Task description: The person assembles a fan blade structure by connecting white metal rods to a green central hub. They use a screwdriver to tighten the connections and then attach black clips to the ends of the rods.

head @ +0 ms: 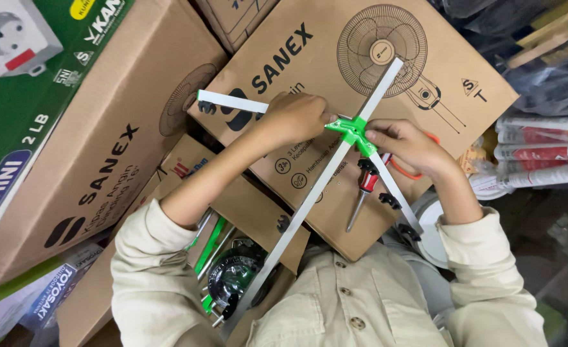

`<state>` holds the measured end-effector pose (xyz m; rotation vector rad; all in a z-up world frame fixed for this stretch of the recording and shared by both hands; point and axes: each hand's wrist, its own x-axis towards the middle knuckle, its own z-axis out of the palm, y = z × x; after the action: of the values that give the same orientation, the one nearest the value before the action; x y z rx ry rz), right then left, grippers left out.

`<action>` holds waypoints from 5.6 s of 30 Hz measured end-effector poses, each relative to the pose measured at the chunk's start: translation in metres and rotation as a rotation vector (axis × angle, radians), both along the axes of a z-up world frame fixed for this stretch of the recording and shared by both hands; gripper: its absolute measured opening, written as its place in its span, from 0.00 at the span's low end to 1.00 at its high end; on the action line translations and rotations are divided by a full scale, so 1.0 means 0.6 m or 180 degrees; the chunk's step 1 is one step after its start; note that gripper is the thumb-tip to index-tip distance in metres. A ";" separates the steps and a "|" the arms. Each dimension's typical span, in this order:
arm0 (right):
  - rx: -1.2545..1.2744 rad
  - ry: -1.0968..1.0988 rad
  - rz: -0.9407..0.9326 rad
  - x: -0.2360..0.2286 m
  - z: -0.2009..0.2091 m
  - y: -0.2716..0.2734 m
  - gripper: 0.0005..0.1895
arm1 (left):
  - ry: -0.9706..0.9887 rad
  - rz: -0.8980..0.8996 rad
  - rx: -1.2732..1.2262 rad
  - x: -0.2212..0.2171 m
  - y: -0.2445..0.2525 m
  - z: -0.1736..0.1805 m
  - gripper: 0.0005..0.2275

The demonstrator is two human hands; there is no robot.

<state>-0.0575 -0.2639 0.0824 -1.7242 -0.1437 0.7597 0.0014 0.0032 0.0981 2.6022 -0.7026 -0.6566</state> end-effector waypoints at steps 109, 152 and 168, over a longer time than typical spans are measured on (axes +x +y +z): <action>-0.2001 -0.4219 0.1743 0.043 0.122 0.062 0.20 | 0.2527 0.2383 -0.4153 -0.204 0.010 -0.042 0.11; -0.2270 -0.3164 0.0965 0.025 -0.032 0.045 0.08 | 0.3147 0.2678 -0.4522 -0.201 0.023 -0.115 0.10; -0.2274 -0.3316 0.0970 0.026 -0.084 0.049 0.20 | 0.3117 0.2602 -0.4513 -0.197 0.013 -0.128 0.11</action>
<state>-0.0421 -0.2343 0.0322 -2.6885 -0.9504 0.0130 -0.1170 0.0110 0.0213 0.8691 0.2393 -0.6446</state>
